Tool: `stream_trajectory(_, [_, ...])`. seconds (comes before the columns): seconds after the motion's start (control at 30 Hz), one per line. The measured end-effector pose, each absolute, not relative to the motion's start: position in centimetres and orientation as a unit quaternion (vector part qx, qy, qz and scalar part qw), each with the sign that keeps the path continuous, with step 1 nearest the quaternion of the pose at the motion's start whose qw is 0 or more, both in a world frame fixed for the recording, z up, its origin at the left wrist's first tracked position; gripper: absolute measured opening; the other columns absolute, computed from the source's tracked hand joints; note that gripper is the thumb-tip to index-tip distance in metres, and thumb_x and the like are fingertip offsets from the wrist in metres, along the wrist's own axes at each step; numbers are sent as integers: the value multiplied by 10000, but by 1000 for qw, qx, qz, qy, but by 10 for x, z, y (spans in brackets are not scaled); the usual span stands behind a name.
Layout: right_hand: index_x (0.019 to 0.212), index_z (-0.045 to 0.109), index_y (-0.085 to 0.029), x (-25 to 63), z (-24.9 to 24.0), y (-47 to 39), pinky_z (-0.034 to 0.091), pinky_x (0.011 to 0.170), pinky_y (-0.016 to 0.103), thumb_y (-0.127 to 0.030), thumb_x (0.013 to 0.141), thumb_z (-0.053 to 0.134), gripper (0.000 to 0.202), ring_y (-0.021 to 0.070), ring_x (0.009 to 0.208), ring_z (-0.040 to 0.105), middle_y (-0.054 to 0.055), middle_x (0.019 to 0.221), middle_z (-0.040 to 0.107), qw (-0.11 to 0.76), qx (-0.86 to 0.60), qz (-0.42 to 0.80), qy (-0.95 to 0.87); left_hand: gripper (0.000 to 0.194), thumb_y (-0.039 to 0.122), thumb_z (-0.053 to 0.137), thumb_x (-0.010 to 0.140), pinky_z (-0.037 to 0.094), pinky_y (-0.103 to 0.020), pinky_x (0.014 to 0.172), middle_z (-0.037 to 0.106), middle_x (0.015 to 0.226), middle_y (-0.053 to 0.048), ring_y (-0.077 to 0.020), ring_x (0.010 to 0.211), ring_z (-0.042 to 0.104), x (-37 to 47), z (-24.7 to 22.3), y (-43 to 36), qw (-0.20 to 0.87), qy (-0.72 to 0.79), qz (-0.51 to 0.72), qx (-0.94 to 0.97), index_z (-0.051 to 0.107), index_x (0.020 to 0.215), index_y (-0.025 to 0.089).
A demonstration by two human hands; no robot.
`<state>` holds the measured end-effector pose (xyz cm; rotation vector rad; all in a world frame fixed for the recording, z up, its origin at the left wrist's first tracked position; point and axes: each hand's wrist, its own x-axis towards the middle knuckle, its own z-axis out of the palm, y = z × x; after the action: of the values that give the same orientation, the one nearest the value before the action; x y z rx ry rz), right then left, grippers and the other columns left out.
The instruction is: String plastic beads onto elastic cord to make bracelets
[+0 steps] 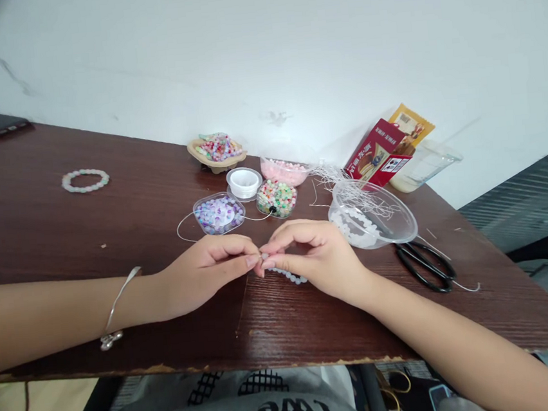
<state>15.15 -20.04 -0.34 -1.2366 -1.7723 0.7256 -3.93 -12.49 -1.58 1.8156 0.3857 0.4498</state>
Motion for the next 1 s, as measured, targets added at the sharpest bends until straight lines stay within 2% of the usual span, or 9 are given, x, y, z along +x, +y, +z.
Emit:
stream_trajectory(0.17, [748,660,-191,151,10,-200,489,625,262,-256,803,674,86,138,675,623,20,743,675,393,-509,204,-738,244,285,460,899,433,-233,821,677,896,-14,-134,870,593,-36,-17,-125,543,159,217,796,669,907,161])
stream_trajectory(0.3, [750,657,-202,160,42,-199,475,641,278,-274,804,670,91,147,665,607,10,723,669,373,-549,85,-743,291,347,469,901,393,-252,930,644,1116,-26,-162,1044,556,-54,4,-112,406,193,275,850,639,1087,203])
stream_trajectory(0.33, [749,660,-203,163,52,-200,471,643,283,-281,797,677,93,151,662,605,9,720,668,370,-559,56,-740,277,362,487,889,392,-251,922,645,1110,-18,-168,1037,556,-64,11,-107,363,223,276,862,648,1059,213])
stream_trajectory(0.4, [757,671,-208,169,69,-201,461,646,295,-285,791,681,85,159,665,603,10,723,667,362,-573,4,-735,247,412,530,851,425,-247,786,675,947,-2,-173,877,588,-90,21,-96,288,298,247,876,670,900,214])
stream_trajectory(0.47, [762,679,-211,174,82,-204,447,638,298,-271,798,673,70,157,662,595,10,726,663,350,-573,-32,-740,301,479,522,831,406,-253,636,665,749,14,-163,676,570,-115,23,-85,251,387,167,872,664,801,215])
stream_trajectory(0.5, [762,680,-211,176,86,-204,441,631,297,-264,802,668,68,153,658,589,12,728,660,340,-568,-43,-748,329,506,505,831,399,-257,616,664,730,14,-168,656,569,-125,20,-80,251,416,133,864,667,824,221])
stream_trajectory(0.6, [757,671,-209,178,90,-203,430,596,289,-260,806,666,71,139,630,576,18,719,658,307,-535,-59,-785,396,572,489,814,396,-280,645,671,823,-18,-198,719,576,-136,6,-72,216,442,86,866,656,858,217])
stream_trajectory(0.73, [771,664,-213,178,85,-197,426,559,274,-293,819,650,94,144,639,596,12,723,668,286,-480,-55,-827,413,605,527,757,324,-283,564,595,671,-36,-199,628,517,-110,-10,-62,127,410,90,899,575,668,205])
stream_trajectory(1.0, [758,659,-227,190,80,-202,396,550,281,-254,809,656,57,155,621,587,4,709,658,293,-478,-42,-827,246,388,439,838,397,-308,684,604,771,-57,-202,727,542,-92,-15,-66,133,355,87,921,546,730,194])
